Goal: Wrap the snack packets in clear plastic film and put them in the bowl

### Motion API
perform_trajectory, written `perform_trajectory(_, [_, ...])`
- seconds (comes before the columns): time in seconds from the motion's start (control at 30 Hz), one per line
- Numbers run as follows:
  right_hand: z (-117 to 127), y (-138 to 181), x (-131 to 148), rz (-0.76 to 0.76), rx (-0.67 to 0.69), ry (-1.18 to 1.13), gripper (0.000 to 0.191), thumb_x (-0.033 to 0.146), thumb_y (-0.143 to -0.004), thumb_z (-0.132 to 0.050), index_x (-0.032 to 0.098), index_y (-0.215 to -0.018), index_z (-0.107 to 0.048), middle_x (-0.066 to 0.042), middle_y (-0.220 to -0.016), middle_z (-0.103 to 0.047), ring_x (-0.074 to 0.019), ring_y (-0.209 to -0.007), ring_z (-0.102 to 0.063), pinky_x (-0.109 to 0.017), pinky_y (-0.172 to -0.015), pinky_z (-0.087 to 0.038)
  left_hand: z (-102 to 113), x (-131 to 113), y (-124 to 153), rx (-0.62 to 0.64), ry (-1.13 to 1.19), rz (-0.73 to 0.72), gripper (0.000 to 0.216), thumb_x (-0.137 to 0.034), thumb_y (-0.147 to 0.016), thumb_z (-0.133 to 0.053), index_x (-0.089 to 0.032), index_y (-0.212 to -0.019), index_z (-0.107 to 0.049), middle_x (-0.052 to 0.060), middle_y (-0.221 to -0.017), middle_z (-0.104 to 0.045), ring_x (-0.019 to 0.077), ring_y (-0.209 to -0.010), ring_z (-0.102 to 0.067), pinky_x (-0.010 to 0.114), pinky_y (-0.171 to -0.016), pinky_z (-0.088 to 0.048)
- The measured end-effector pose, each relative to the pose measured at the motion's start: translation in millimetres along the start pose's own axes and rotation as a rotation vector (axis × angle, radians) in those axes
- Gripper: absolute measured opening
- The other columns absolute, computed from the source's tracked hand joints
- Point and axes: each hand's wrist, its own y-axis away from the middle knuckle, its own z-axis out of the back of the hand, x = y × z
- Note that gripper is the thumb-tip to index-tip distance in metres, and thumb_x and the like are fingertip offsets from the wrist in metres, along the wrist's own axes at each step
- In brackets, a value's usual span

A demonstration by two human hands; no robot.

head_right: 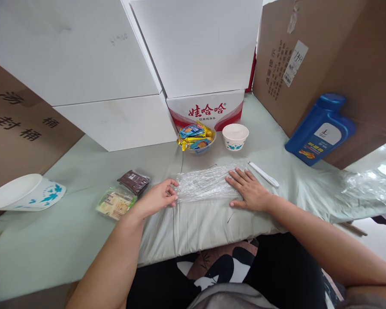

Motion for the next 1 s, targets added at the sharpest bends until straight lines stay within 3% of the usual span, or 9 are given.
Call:
perform_trajectory(0.27, [0.8,-0.4,0.1,-0.014,0.011,-0.005,0.091,0.076,-0.084,-0.039,0.017,-0.152,-0.027,-0.015,-0.158,-0.021,-0.0351,-0.146,-0.011,-0.055,-0.116,-0.016,6.8,-5.8,-2.5,-0.113,0.226,0.069,0.025,-0.024,-0.072,-0.057,-0.019,-0.096,-0.048,-0.001,-0.069,-0.064,0.0158,-0.056,-0.067,0.021,-0.045,-0.042])
perform_trajectory(0.37, [1.1,0.0,-0.2,-0.007,0.004,-0.007,0.09,0.076,-0.084,-0.039,0.019,-0.153,-0.025,-0.014,-0.158,-0.021,-0.0345,-0.146,-0.012,-0.055,-0.116,-0.016,11.3,1.2,-7.4,-0.142,0.152,0.109,0.02,-0.025,-0.076,-0.055,-0.019,-0.094,-0.05,0.0,-0.066,-0.065,0.0178,-0.057,-0.067,0.022,-0.044,-0.041])
perform_trajectory(0.47, [0.5,0.1,-0.2,-0.008,0.0,-0.016,0.09,0.076,-0.084,-0.039,0.02,-0.153,-0.024,-0.013,-0.158,-0.02,-0.0344,-0.146,-0.012,-0.055,-0.116,-0.016,12.3,6.1,-10.8,-0.413,-0.173,0.041,0.013,-0.021,-0.074,-0.057,-0.019,-0.087,-0.055,0.002,-0.07,-0.065,0.0207,-0.065,-0.066,0.029,-0.056,-0.048])
perform_trajectory(0.57, [-0.6,-0.6,0.2,-0.012,0.005,-0.024,0.091,0.076,-0.084,-0.039,0.019,-0.153,-0.024,-0.014,-0.158,-0.021,-0.035,-0.146,-0.012,-0.055,-0.116,-0.015,5.9,1.4,-6.8,-0.745,-0.412,-0.312,0.009,-0.019,-0.077,-0.057,-0.018,-0.086,-0.059,0.006,-0.084,-0.064,0.0207,-0.079,-0.063,0.034,-0.074,-0.05])
perform_trajectory(0.63, [-0.2,-1.2,0.2,-0.01,0.012,-0.027,0.091,0.076,-0.084,-0.038,0.018,-0.153,-0.025,-0.015,-0.158,-0.021,-0.0352,-0.146,-0.011,-0.055,-0.116,-0.015,-1.8,-5.1,-1.3,-0.607,-0.459,-0.628,0.007,-0.021,-0.082,-0.057,-0.019,-0.087,-0.062,0.006,-0.09,-0.064,0.0198,-0.087,-0.061,0.034,-0.082,-0.05])
perform_trajectory(0.7, [3.0,-1.0,-0.1,-0.005,0.025,-0.033,0.092,0.077,-0.084,-0.037,0.017,-0.152,-0.025,-0.016,-0.158,-0.021,-0.0355,-0.146,-0.011,-0.055,-0.115,-0.016,-9.5,-10.5,2.6,-0.284,-0.503,-0.805,0.007,-0.023,-0.081,-0.064,-0.02,-0.087,-0.064,0.005,-0.093,-0.065,0.0209,-0.097,-0.06,0.035,-0.089,-0.048])
perform_trajectory(0.8, [13.8,2.6,0.6,-0.008,-0.01,-0.027,0.094,0.078,-0.08,-0.043,0.017,-0.15,-0.031,-0.016,-0.158,-0.022,-0.0384,-0.146,-0.01,-0.058,-0.114,-0.017,-15.3,-12.6,2.5,0.009,-0.587,-0.742,0.016,-0.022,-0.073,-0.073,-0.021,-0.088,-0.066,0.005,-0.098,-0.066,0.024,-0.103,-0.057,0.039,-0.093,-0.046])
perform_trajectory(0.9, [25.0,11.1,3.4,0.048,-0.108,-0.018,0.078,0.07,-0.082,-0.051,0.021,-0.143,-0.045,-0.014,-0.154,-0.032,-0.0382,-0.144,-0.018,-0.06,-0.112,-0.021,-13.5,-10.1,-1.1,0.091,-0.601,-0.645,0.008,-0.017,-0.074,-0.07,-0.02,-0.079,-0.065,0.005,-0.097,-0.065,0.0237,-0.1,-0.057,0.039,-0.09,-0.046])
perform_trajectory(1.0, [26.5,21.5,6.2,0.159,-0.139,-0.085,0.044,0.049,-0.093,-0.049,0.022,-0.127,-0.06,-0.012,-0.137,-0.054,-0.03,-0.131,-0.044,-0.051,-0.106,-0.038,-10.1,-8.3,-2.5,0.112,-0.578,-0.638,0.012,-0.01,-0.077,-0.059,-0.02,-0.071,-0.063,0.005,-0.093,-0.065,0.0221,-0.097,-0.056,0.036,-0.087,-0.046])
